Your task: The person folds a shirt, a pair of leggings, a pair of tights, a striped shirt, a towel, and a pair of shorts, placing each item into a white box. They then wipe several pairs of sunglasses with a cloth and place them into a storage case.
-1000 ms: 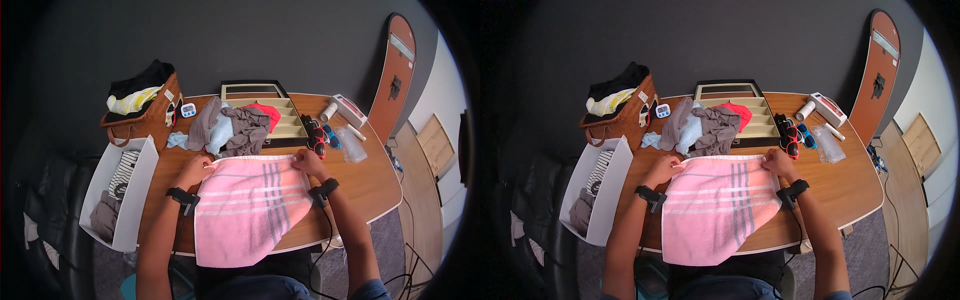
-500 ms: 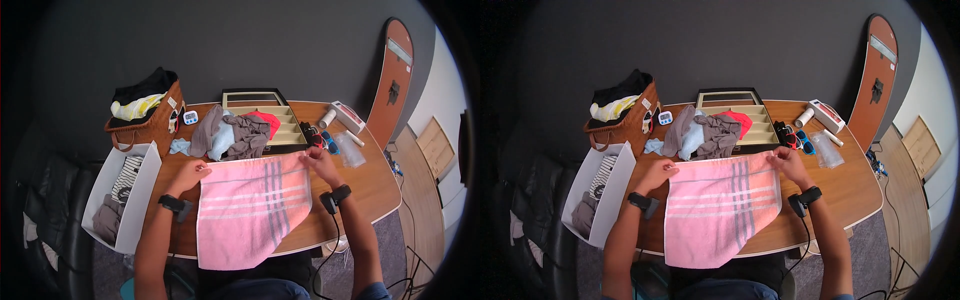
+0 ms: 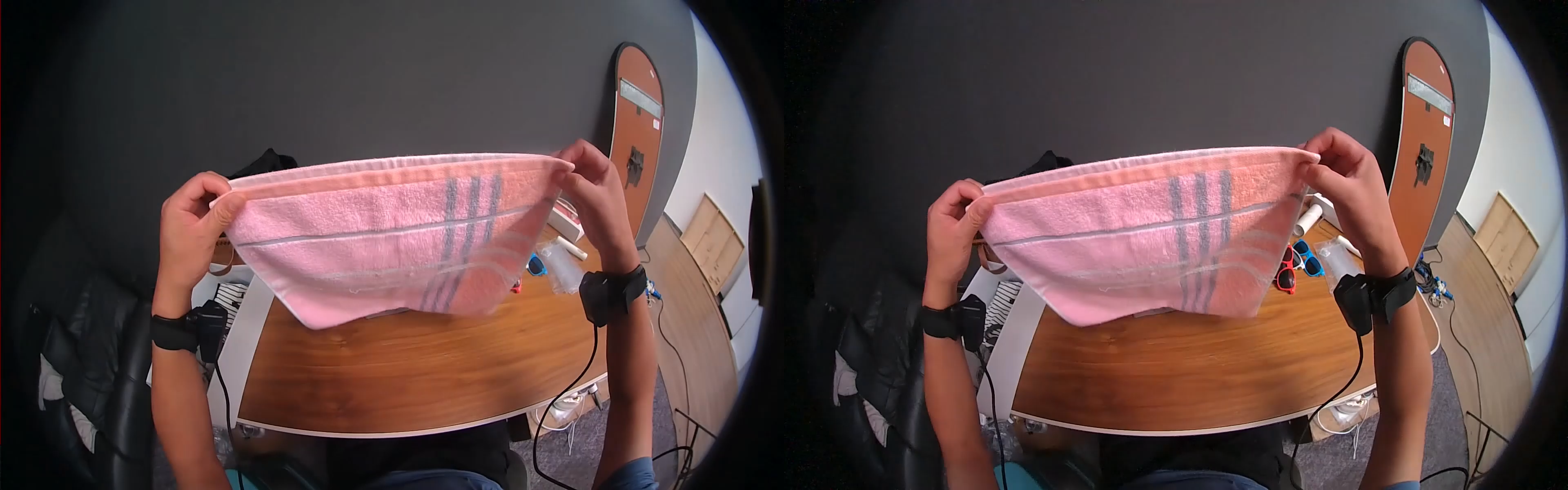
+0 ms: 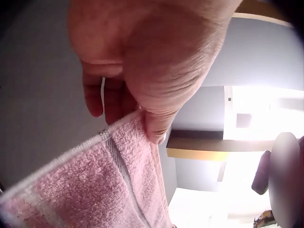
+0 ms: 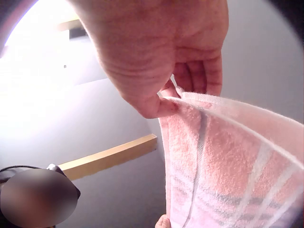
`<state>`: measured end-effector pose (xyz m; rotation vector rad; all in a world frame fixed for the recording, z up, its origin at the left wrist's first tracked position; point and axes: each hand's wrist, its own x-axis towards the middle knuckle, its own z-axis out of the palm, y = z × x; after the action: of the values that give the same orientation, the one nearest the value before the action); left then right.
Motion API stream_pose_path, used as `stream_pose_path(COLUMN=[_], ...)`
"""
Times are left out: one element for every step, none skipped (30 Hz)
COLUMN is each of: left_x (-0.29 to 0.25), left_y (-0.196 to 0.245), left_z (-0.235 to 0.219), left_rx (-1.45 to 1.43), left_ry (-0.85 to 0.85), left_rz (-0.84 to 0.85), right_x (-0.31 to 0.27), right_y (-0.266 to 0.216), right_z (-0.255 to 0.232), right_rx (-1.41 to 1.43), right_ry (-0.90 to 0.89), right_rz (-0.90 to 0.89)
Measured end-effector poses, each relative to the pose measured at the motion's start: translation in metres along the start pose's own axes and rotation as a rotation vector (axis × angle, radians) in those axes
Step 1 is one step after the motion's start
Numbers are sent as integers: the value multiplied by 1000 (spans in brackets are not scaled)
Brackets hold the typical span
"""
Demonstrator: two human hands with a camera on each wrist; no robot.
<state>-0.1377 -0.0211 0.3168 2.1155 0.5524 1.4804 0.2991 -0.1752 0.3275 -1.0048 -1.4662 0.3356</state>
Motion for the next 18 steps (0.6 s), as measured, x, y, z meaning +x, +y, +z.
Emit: stream_pose_path(left_x=[2, 4, 3, 1, -1, -2, -3, -4, -4, -4, -3, -2, 0, 1, 2, 3, 1, -3], left_y=[3, 3, 1, -1, -1, 0, 1, 3, 4, 5, 3, 1, -1, -8, -14, -21, -34, -52], left_z=[-5, -3, -4, -6, -7, -8, -7, -7, -7, -7, -4, 1, 6, 11, 19, 30, 42, 54], left_rx=[38, 39, 27, 14, 26, 39, 30, 25, -14, -54, -55, -54, -52, 5, 30, 56, 101, 147], left_ry=[1, 2, 19, 34, 42, 47, 54, 58, 50, 42, 40, 22, 4, -36, -74, -112, -175, -236], left_rz=[36, 39, 45, 45, 50, 51, 62, 56, 44, 34, 27, 25, 24, -3, -68, -133, -172, -210], right_x=[1, 2, 0, -2, -6, -10, -13, -15, -15, -16, -16, -15, -13, -10, -7, -6, -8, -10], right_y=[-5, -5, -10, -15, -19, -22, -27, -30, -33, -35, -36, -34, -30, -24, -7, 6, 17, 48], right_z=[3, 1, 3, 3, 2, 1, 0, -6, -7, -8, -7, -7, -9, -10, -13, -12, -6, -6], right_rx=[12, 24, 42, 45, 63, 83, 81, 62, 76, 89, 52, 52, 17, -19, -59, -92, -150, -195], right_ry=[-13, -25, -20, -23, -19, -14, -6, -19, -28, -35, -11, -11, -16, -20, -37, -74, -118, -127], right_rz=[-23, -40, -38, -31, -29, -23, -32, -27, -24, -23, -13, -7, 68, 141, 156, 228, 281, 325])
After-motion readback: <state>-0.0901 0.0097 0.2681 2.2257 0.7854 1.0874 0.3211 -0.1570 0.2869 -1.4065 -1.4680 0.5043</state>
